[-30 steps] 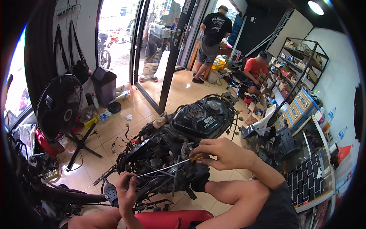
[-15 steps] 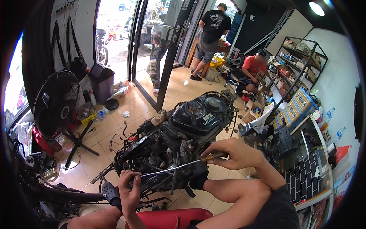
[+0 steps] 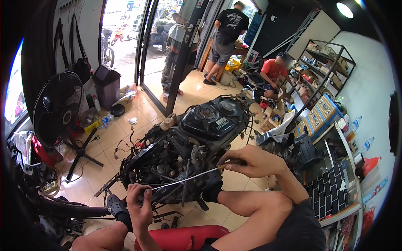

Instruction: Inspecting and repairing the internal wiring and components of a motorcycle.

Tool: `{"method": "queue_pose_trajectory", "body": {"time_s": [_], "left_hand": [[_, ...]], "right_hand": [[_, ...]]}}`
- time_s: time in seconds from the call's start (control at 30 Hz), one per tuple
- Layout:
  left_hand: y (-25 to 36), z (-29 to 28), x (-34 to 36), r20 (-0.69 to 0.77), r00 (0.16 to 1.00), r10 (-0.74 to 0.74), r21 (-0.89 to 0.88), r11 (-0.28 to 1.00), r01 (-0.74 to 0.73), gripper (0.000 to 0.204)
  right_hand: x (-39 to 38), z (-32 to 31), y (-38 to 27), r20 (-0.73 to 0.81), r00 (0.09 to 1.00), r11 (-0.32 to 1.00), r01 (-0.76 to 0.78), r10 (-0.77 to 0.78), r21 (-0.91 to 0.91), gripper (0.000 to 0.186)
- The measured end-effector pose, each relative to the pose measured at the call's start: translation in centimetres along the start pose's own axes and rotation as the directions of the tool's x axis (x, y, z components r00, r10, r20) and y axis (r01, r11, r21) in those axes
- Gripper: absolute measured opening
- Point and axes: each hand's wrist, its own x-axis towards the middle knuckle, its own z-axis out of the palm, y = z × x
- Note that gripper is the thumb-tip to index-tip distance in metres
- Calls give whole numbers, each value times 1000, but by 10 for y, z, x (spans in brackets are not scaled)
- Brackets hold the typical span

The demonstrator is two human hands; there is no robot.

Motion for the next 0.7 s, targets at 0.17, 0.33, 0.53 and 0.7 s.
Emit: {"method": "queue_pose_trajectory", "body": {"time_s": [0.17,0.33,0.53,0.7], "left_hand": [[9,1,-2,13,1000,14,37,999,-15,9],[6,0,-3,-5,1000,2,7,1000,-2,8],[10,3,-2,35,999,18,40,999,-20,7],[4,1,-6,28,1000,6,35,999,-7,8]], "right_hand": [[-4,-8,-11,135,973,974,-164,186,-158,23],[-7,2,-5,-137,974,980,189,-179,60,22],[-15,-5,3,15,998,997,-54,55,-58,23],[-10,-9,-11,-92,992,988,102,-91,117,20]]}}
